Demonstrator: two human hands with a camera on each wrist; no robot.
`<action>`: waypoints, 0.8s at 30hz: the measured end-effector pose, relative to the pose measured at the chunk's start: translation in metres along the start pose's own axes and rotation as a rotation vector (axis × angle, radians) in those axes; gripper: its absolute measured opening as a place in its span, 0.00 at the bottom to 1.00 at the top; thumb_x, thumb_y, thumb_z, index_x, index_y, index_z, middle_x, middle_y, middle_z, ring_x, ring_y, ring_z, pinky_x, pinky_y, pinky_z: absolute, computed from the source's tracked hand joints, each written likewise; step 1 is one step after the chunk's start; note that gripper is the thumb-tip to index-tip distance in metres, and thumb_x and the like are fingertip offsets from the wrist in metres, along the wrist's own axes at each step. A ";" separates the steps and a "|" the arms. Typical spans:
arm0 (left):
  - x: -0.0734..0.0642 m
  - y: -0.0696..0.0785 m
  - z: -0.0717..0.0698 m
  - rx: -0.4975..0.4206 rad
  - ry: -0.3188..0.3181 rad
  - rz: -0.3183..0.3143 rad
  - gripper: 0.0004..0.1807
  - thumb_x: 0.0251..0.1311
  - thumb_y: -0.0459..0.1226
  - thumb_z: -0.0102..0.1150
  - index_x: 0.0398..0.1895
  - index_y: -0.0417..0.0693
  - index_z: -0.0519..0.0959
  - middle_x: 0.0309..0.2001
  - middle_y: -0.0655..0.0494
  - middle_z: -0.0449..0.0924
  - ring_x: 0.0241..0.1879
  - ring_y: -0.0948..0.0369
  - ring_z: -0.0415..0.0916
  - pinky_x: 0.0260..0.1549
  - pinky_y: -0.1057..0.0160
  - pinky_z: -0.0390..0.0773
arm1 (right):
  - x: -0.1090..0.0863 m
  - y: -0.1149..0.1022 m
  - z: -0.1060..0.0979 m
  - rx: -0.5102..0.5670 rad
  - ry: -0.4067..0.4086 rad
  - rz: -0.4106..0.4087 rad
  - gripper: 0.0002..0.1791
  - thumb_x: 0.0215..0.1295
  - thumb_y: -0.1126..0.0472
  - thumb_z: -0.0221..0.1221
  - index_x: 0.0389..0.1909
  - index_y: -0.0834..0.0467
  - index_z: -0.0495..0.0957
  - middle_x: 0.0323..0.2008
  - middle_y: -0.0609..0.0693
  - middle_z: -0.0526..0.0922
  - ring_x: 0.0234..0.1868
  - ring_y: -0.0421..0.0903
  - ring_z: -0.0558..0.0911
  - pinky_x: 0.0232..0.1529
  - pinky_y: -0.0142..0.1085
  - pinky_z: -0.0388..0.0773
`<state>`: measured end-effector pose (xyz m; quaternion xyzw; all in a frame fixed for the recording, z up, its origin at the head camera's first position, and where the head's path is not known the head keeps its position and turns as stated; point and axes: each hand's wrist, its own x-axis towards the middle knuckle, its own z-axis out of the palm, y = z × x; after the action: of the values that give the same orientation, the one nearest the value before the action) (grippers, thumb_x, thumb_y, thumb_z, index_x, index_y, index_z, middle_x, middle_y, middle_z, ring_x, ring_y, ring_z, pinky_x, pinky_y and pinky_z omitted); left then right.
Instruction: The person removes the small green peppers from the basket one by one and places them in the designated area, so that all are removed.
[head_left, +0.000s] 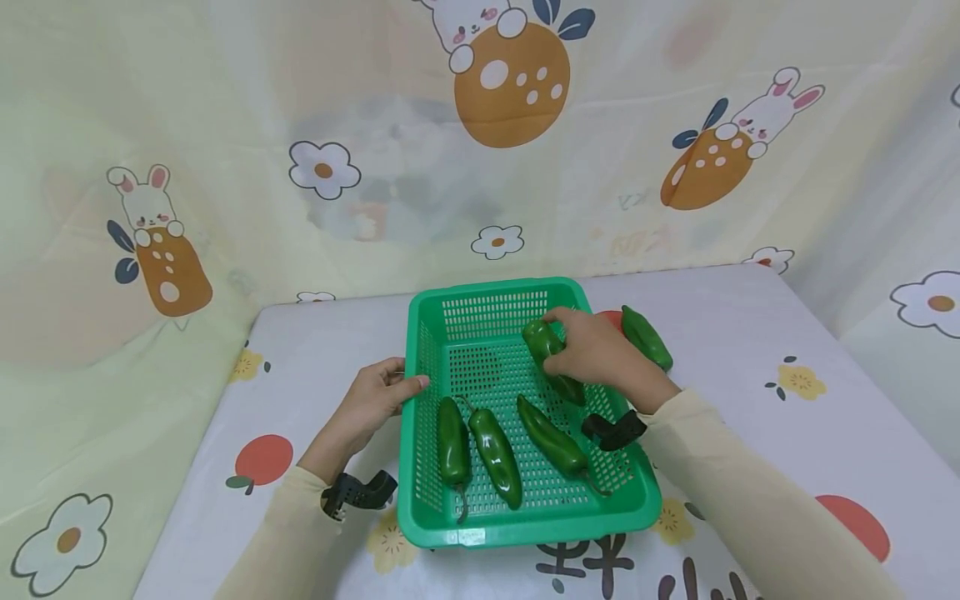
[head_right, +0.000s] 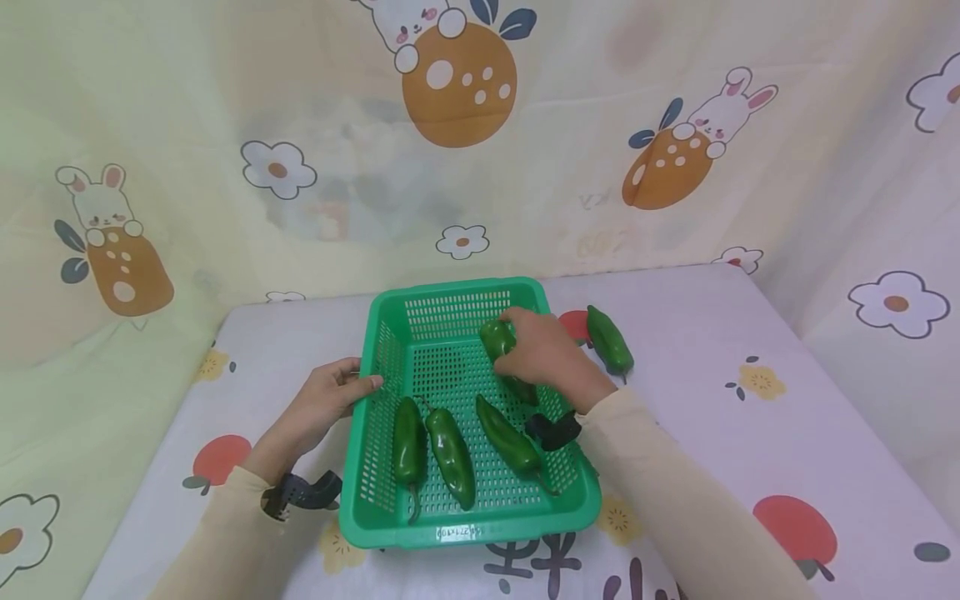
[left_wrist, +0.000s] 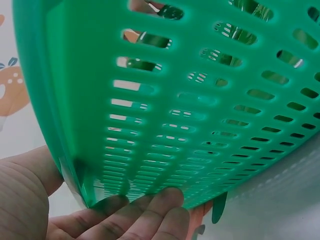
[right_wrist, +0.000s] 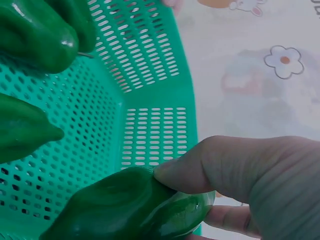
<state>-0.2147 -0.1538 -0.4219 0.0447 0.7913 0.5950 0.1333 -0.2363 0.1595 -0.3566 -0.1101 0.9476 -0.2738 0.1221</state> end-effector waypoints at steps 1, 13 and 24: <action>0.000 0.001 0.000 0.000 0.000 0.000 0.25 0.64 0.42 0.61 0.60 0.37 0.72 0.45 0.39 0.83 0.40 0.51 0.85 0.41 0.56 0.83 | -0.001 0.000 -0.001 0.005 0.000 0.001 0.40 0.53 0.63 0.61 0.70 0.59 0.60 0.12 0.44 0.63 0.14 0.41 0.62 0.17 0.33 0.63; 0.002 -0.002 -0.001 0.009 -0.008 0.001 0.24 0.64 0.42 0.61 0.59 0.37 0.73 0.42 0.41 0.84 0.38 0.53 0.85 0.41 0.56 0.84 | -0.009 0.003 -0.021 0.013 0.061 -0.002 0.39 0.52 0.61 0.62 0.68 0.59 0.64 0.27 0.53 0.80 0.22 0.45 0.76 0.20 0.36 0.71; 0.001 -0.001 -0.001 0.012 0.001 -0.007 0.24 0.64 0.43 0.60 0.58 0.38 0.73 0.42 0.42 0.84 0.37 0.53 0.85 0.41 0.56 0.84 | -0.013 0.007 -0.033 0.059 0.076 0.017 0.39 0.53 0.59 0.63 0.68 0.58 0.64 0.36 0.56 0.80 0.31 0.49 0.78 0.26 0.38 0.74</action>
<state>-0.2159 -0.1543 -0.4224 0.0426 0.7952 0.5897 0.1348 -0.2347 0.1852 -0.3307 -0.0880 0.9440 -0.3047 0.0914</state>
